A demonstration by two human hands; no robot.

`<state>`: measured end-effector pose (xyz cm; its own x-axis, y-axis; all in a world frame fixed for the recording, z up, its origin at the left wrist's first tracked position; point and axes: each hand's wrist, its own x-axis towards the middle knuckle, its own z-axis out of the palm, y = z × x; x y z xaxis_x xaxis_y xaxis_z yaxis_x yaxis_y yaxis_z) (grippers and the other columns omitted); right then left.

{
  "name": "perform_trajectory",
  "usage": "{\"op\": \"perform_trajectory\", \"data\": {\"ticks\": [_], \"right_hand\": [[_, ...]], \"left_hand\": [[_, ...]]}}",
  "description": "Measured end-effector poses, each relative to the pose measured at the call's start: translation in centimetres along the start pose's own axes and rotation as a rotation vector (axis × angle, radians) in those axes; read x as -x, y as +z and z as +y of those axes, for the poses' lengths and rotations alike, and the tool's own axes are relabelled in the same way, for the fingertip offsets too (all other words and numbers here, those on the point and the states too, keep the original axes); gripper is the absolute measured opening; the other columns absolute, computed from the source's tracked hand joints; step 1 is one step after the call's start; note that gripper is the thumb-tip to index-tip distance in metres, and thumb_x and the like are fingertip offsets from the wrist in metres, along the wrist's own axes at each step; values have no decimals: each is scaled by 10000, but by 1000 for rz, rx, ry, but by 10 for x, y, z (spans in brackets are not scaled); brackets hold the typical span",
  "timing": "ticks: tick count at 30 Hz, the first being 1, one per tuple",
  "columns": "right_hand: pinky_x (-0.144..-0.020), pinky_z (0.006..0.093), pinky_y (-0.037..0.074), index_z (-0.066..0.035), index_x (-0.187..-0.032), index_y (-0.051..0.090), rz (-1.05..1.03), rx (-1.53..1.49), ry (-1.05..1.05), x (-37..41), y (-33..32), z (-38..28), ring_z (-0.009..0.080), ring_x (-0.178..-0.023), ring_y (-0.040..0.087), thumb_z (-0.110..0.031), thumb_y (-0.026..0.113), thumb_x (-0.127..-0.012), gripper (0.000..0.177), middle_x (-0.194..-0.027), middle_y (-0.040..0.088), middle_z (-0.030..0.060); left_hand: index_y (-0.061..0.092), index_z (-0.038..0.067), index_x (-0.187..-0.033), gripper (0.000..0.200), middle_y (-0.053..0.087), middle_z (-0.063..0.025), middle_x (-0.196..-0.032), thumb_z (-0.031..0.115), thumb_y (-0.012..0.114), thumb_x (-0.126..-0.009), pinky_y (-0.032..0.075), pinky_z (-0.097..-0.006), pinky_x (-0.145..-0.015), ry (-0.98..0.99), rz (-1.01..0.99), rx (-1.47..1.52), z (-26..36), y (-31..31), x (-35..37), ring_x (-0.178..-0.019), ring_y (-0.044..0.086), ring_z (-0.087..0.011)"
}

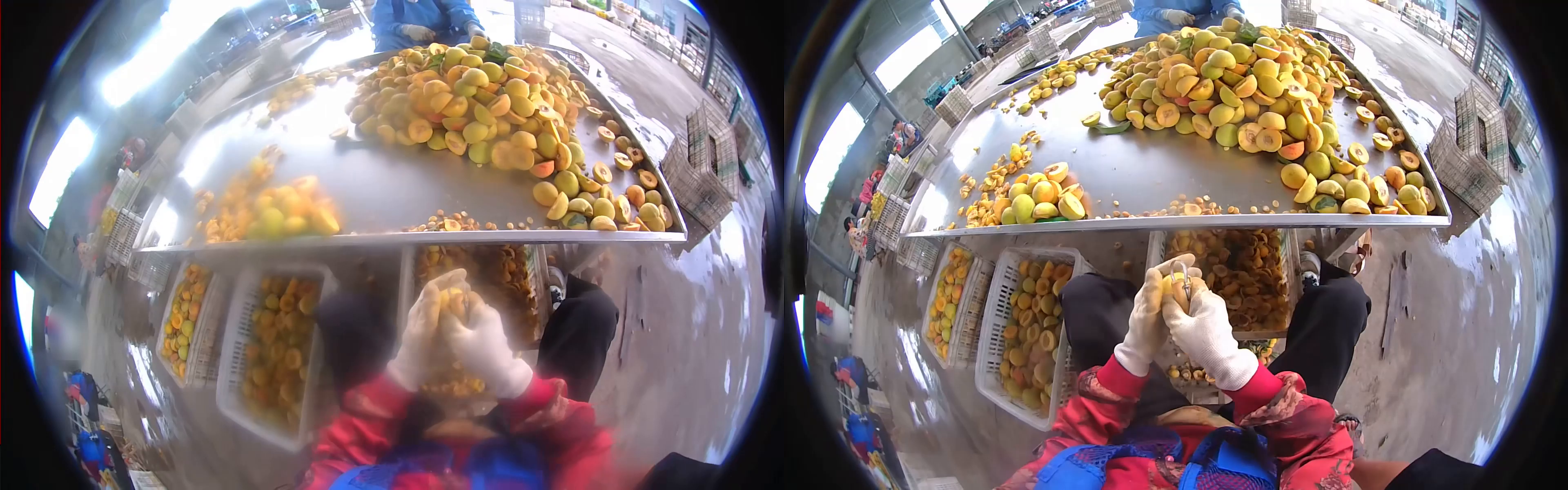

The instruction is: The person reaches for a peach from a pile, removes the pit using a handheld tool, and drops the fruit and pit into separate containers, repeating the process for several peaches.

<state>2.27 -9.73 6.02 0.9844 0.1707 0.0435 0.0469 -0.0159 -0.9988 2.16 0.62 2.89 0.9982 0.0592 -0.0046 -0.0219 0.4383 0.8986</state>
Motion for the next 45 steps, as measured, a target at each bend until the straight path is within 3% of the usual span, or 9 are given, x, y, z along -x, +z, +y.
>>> {"op": "perform_trajectory", "data": {"ticks": [5,9,12,15,27,33,35,41,45], "right_hand": [[-600,302,486,-13,-976,572,-145,36,50,16,2,-6,151,-638,606,-115,595,-840,171,-711,629,74],[-651,467,484,-61,-910,534,-559,585,-133,42,-26,21,418,-738,612,-279,596,-847,235,-739,621,222],[-576,420,498,-20,-903,524,-220,758,93,46,-58,83,340,-653,641,-171,602,-841,181,-716,628,186],[-351,218,375,-29,-824,510,-102,-40,624,60,-63,74,94,-410,467,-100,532,-850,79,-592,547,47],[-357,221,365,2,-928,542,-403,290,399,79,-62,139,86,-436,461,-90,565,-854,121,-655,544,36],[-398,249,388,-3,-948,530,-405,398,412,82,-60,164,108,-455,478,-94,557,-849,137,-665,542,38],[-402,245,391,-5,-947,530,-466,423,362,79,-60,165,106,-463,487,-99,548,-845,139,-670,545,42],[-398,272,418,-23,-958,532,-472,511,260,80,-55,154,129,-444,492,-115,536,-836,153,-647,545,47],[-418,310,432,1,-986,537,-276,380,803,59,-36,122,157,-477,531,-150,552,-815,228,-652,574,81]], "left_hand": [[511,-15,-1245,528,605,-151,-1113,429,412,-978,483,-295,-863,61,-20,-17,5,-13,8,-971,586,-170],[505,16,-1274,432,614,-107,-1128,332,437,-988,500,-239,-819,62,166,56,19,-33,10,-979,590,-119],[505,20,-1282,385,616,-92,-1150,213,540,-951,485,-241,-842,95,210,88,39,-62,31,-990,591,-110],[536,7,-1246,381,645,-88,-1092,226,570,-936,476,-227,-841,145,311,66,56,-98,69,-985,602,-111],[612,35,-1140,377,559,-134,-1211,224,694,-824,433,-339,-955,100,1291,-985,20,-332,215,-1108,549,-243],[532,47,-1249,544,500,-138,-1318,324,683,-806,405,-366,-987,-150,1217,-1625,24,-377,200,-1183,491,-313],[333,120,-1415,651,334,-117,-1463,396,566,-873,312,-438,-1071,-658,985,-1717,-6,-390,204,-1314,346,-340],[265,32,-1437,634,268,-185,-1483,347,467,-926,233,-427,-1119,-538,984,-1748,-52,-394,217,-1372,248,-327],[323,125,-1435,566,224,-113,-1519,431,349,-960,158,-428,-1149,-884,946,-1567,-25,-394,180,-1401,196,-291]]}}
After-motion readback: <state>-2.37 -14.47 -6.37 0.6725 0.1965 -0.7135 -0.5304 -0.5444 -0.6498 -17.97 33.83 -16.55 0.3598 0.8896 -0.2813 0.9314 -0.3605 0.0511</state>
